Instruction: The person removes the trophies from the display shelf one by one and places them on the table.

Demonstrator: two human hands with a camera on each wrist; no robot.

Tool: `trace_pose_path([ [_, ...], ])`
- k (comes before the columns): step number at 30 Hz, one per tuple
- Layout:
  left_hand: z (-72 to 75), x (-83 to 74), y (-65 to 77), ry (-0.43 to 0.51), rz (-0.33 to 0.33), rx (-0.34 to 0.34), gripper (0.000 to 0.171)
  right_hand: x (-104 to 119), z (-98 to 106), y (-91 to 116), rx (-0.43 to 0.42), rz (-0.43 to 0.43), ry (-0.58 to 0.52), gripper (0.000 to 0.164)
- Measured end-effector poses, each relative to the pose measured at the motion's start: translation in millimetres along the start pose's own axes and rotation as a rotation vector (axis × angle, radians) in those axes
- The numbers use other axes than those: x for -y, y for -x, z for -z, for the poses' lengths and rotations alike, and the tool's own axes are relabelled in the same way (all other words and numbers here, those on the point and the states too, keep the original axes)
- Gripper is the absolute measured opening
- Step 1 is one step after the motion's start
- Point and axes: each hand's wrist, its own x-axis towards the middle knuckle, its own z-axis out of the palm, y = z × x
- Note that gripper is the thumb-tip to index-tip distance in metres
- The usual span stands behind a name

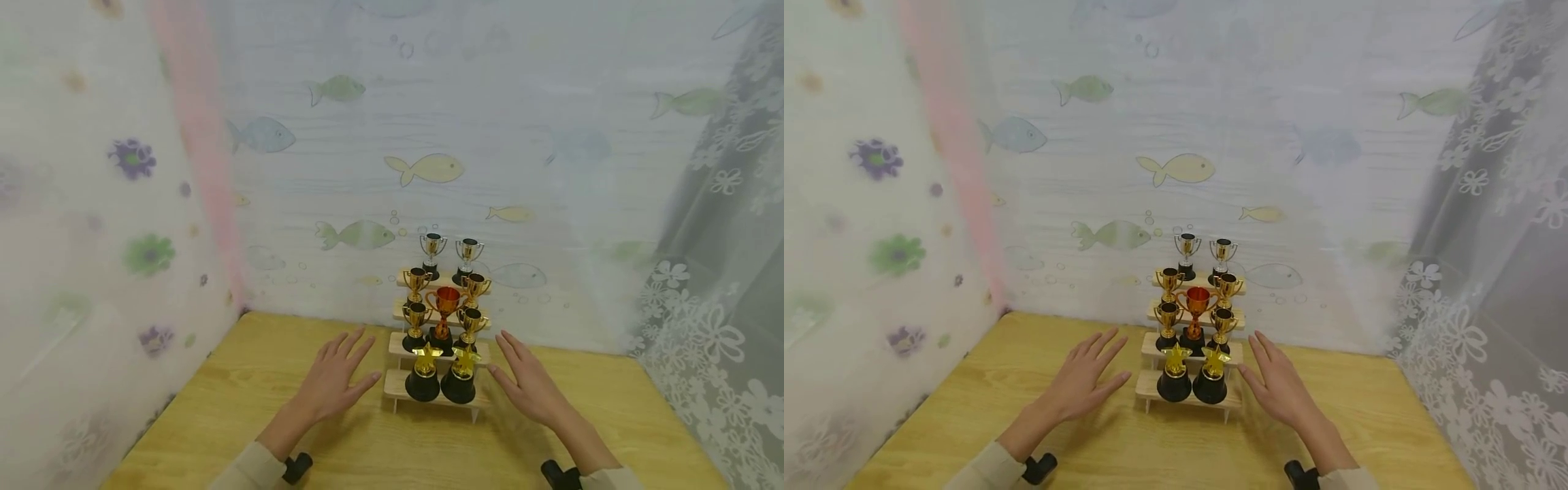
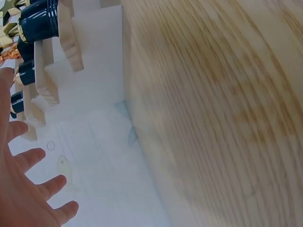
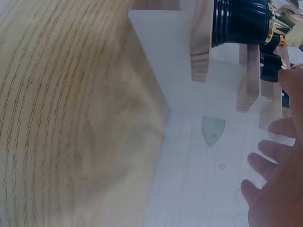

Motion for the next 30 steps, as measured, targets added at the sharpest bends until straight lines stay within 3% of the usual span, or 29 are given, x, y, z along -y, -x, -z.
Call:
trace_pose_path([
  [11,-3.5,-6.4,-2.9,0.112,0.023,0.010,0.069,3,-6,-2,0.008,-0.022,-0.056,0.062],
  [18,-5.6,-10.8,-4.4,0.250,0.050,0.004,0.072,7,-10,-2,0.023,-0.058,-0.117,0.061],
  [30,-7.0,-23.4,-4.7,0.354,0.064,-0.011,0.071,13,-21,-4,-0.043,-0.034,-0.144,0.053],
])
